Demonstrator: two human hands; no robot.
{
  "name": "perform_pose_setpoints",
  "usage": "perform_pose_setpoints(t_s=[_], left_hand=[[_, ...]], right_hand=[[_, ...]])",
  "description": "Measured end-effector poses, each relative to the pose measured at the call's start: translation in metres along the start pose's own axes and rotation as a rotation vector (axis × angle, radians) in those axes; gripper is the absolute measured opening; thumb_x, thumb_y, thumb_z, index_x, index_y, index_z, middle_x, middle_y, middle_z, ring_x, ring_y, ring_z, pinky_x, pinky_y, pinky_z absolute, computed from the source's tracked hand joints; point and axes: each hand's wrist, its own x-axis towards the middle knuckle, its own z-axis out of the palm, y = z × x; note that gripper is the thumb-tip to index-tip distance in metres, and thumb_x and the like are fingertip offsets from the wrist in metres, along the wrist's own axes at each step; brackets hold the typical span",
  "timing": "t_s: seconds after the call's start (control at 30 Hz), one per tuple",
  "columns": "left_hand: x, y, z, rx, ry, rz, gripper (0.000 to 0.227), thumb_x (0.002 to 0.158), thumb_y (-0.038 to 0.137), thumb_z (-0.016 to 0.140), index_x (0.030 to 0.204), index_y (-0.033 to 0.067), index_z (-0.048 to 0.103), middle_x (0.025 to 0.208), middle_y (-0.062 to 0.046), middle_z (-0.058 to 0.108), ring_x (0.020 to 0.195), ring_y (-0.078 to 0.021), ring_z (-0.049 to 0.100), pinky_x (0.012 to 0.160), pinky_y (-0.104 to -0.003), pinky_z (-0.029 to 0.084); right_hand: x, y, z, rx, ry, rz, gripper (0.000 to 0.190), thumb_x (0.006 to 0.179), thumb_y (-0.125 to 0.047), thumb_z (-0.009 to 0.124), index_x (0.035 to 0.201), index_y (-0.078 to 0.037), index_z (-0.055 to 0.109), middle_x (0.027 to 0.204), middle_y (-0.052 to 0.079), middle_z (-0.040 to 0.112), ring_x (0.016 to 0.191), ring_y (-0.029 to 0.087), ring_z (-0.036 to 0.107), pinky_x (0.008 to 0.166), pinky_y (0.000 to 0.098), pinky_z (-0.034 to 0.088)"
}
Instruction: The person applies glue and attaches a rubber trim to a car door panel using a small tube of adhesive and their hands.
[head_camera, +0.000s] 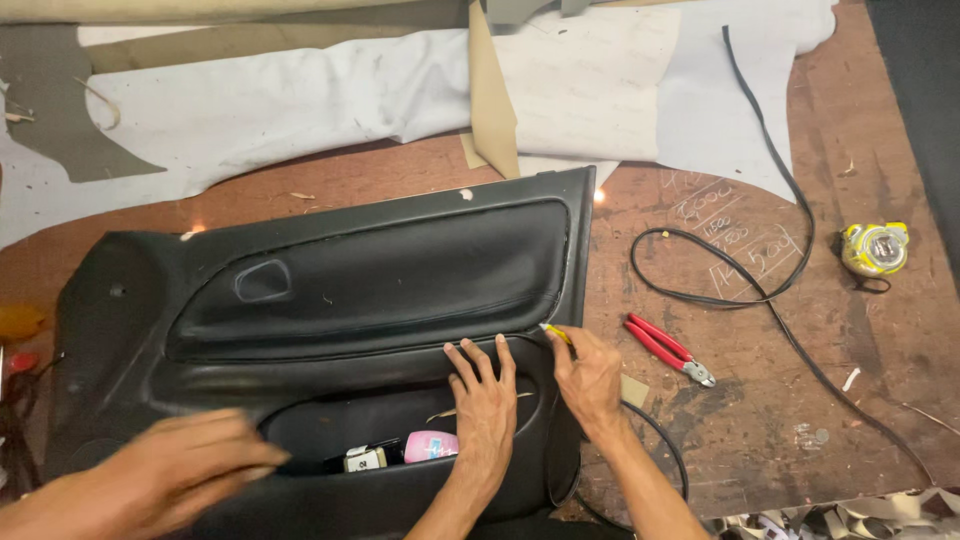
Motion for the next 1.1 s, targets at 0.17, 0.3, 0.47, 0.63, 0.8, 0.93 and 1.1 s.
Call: perform_pose_setpoints(t_s=[0.17, 0.3, 0.47, 0.63, 0.8, 0.93, 1.1], left_hand=[[0.002, 0.003, 0.007, 0.008, 0.015, -0.012, 0.075, 0.09, 0.024, 0.063, 0.154, 0.0008, 0.031, 0.142, -0.041, 0.042, 0.131, -0.06, 0.041, 0.095, -0.049, 0.051], [0.0, 0.002, 0.009, -0.004, 0.052, -0.027, 0.073, 0.09, 0.023, 0.062, 0.154, 0.0022, 0.032, 0.142, -0.04, 0.042, 0.131, -0.0592, 0.042, 0.096, -0.049, 0.05], [0.0, 0.002, 0.007, -0.018, 0.035, -0.022, 0.073, 0.09, 0.022, 0.061, 0.154, 0.002, 0.033, 0.142, -0.041, 0.042, 0.132, -0.0588, 0.041, 0.095, -0.049, 0.05], [0.001, 0.003, 0.007, -0.026, 0.066, -0.047, 0.072, 0.091, 0.023, 0.061, 0.153, 0.003, 0.034, 0.142, -0.04, 0.042, 0.131, -0.0585, 0.042, 0.094, -0.05, 0.05], [-0.002, 0.003, 0.012, -0.028, 0.079, -0.016, 0.072, 0.09, 0.026, 0.061, 0.153, 0.0014, 0.035, 0.141, -0.041, 0.042, 0.131, -0.0592, 0.042, 0.094, -0.05, 0.05], [0.0, 0.009, 0.034, -0.062, 0.099, -0.03, 0.069, 0.087, 0.026, 0.062, 0.147, -0.0013, 0.042, 0.147, -0.038, 0.043, 0.131, -0.0557, 0.043, 0.095, -0.051, 0.05], [0.002, 0.017, 0.063, -0.116, 0.166, -0.064, 0.058, 0.09, 0.025, 0.064, 0.135, -0.0102, 0.054, 0.139, -0.032, 0.049, 0.129, -0.0465, 0.049, 0.107, -0.057, 0.044]], right_hand=[[-0.011, 0.014, 0.013, 0.263, -0.041, 0.261, 0.014, 0.09, -0.012, 0.074, 0.096, 0.0, 0.078, 0.082, 0.014, 0.077, 0.069, 0.023, 0.073, 0.061, 0.0335, 0.057], [-0.009, 0.058, 0.028, 0.974, -0.07, 0.729, 0.016, 0.098, -0.012, 0.069, 0.105, 0.002, 0.073, 0.09, 0.009, 0.075, 0.076, 0.016, 0.07, 0.074, 0.033, 0.059], [-0.013, 0.075, 0.027, 1.361, -0.253, 0.839, 0.018, 0.1, -0.015, 0.063, 0.111, -0.001, 0.067, 0.097, 0.01, 0.073, 0.087, 0.019, 0.07, 0.084, 0.0362, 0.059], [-0.01, 0.05, 0.026, 1.585, -0.359, 0.868, 0.022, 0.098, -0.019, 0.063, 0.115, -0.005, 0.065, 0.101, 0.008, 0.071, 0.092, 0.018, 0.068, 0.087, 0.0361, 0.057], [-0.007, 0.025, 0.031, 1.824, -0.45, 0.82, 0.017, 0.103, -0.016, 0.066, 0.114, -0.004, 0.062, 0.102, 0.006, 0.069, 0.095, 0.016, 0.065, 0.088, 0.0343, 0.055], [-0.007, 0.002, 0.04, 1.692, -0.473, 0.841, 0.022, 0.099, -0.013, 0.068, 0.118, -0.003, 0.064, 0.099, 0.007, 0.068, 0.094, 0.017, 0.066, 0.088, 0.035, 0.055], [-0.005, -0.026, 0.049, 1.624, -0.521, 0.944, 0.019, 0.091, -0.012, 0.067, 0.108, -0.005, 0.065, 0.101, 0.012, 0.073, 0.092, 0.02, 0.071, 0.086, 0.0356, 0.058]])
